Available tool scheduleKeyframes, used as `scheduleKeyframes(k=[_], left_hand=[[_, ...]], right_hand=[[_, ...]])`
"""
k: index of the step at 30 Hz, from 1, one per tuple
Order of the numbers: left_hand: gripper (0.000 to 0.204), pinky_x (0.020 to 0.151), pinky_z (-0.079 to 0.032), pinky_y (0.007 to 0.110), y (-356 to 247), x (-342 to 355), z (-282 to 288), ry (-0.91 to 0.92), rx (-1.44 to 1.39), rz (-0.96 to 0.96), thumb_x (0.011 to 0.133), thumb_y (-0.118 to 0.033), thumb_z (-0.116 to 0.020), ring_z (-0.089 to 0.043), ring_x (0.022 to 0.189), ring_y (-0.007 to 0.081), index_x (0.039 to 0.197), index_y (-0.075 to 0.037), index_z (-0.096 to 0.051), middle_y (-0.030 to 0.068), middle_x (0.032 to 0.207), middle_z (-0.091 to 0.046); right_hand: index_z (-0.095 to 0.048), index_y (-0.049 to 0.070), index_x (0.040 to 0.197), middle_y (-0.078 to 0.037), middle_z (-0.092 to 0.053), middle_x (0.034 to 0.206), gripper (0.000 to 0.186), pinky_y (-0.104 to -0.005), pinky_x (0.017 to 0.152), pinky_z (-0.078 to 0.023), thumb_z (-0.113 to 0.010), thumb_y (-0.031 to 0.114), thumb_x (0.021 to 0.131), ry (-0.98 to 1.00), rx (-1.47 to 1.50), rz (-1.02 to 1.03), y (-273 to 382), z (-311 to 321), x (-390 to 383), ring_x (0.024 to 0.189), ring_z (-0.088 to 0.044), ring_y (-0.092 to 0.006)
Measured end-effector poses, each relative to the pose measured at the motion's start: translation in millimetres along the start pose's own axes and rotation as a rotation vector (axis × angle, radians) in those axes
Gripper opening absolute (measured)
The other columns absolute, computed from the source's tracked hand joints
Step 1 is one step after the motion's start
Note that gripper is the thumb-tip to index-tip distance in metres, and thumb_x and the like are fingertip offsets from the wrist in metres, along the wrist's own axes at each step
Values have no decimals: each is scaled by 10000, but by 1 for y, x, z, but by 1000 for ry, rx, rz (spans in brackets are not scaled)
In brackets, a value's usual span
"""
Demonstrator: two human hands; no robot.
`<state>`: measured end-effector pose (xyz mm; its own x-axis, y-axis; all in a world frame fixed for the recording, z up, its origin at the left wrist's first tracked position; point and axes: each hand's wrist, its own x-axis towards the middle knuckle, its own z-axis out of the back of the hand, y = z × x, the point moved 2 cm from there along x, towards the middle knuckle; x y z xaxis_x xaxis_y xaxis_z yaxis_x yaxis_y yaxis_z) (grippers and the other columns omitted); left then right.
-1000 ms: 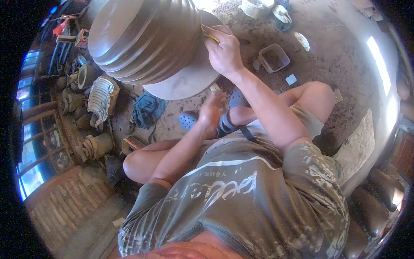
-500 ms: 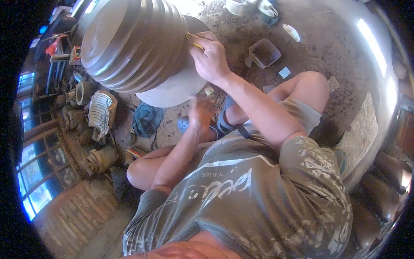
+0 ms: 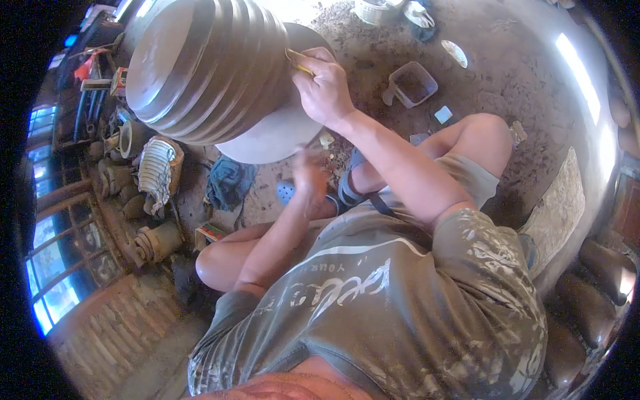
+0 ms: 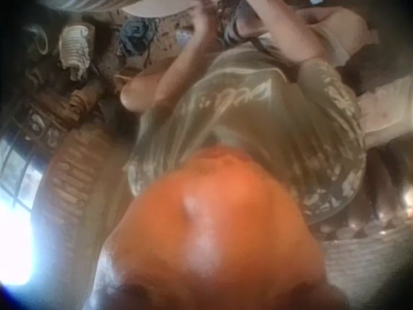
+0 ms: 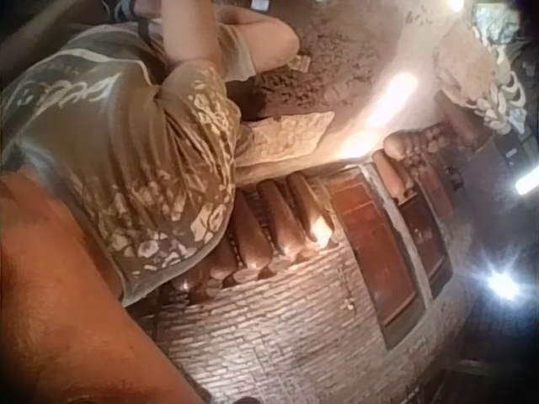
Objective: The person smooths and shapes the exterior of a clay pot on a spinning wheel using a blue rib tool, a sponge, and a yellow scraping tool.
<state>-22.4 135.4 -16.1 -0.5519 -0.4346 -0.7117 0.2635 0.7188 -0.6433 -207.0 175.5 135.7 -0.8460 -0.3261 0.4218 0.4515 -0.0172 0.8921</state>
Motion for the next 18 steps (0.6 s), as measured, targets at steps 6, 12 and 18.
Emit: scheduleKeyframes(k=[6,12,18], left_hand=[[978,1127,-402,520,-81,4,39,-114,-236,-275,931,-847,-256,-477,1388,321,1598,-133,-290,135,1558,-452],[912,1150,-344,575,-89,27,52,-353,-208,-225,969,-800,-139,-402,1443,333,1577,-150,-337,118,1581,-417],[903,1019,-381,600,-9,-20,4,118,-86,155,959,-796,-321,-401,1381,373,1611,-183,-199,117,1623,-305]], right_hand=[[-717,9,1214,-152,-665,1063,351,-330,876,-508,-639,17,871,-14,4,30,0,7,-7,983,-645,-266],[-727,33,1216,-159,-679,1050,353,-344,835,-535,-645,36,873,-67,53,-15,0,4,-20,942,-672,-292],[-700,-27,1221,-152,-660,1085,347,-308,847,-518,-661,-18,876,-66,87,9,-2,4,-17,964,-655,-235]])
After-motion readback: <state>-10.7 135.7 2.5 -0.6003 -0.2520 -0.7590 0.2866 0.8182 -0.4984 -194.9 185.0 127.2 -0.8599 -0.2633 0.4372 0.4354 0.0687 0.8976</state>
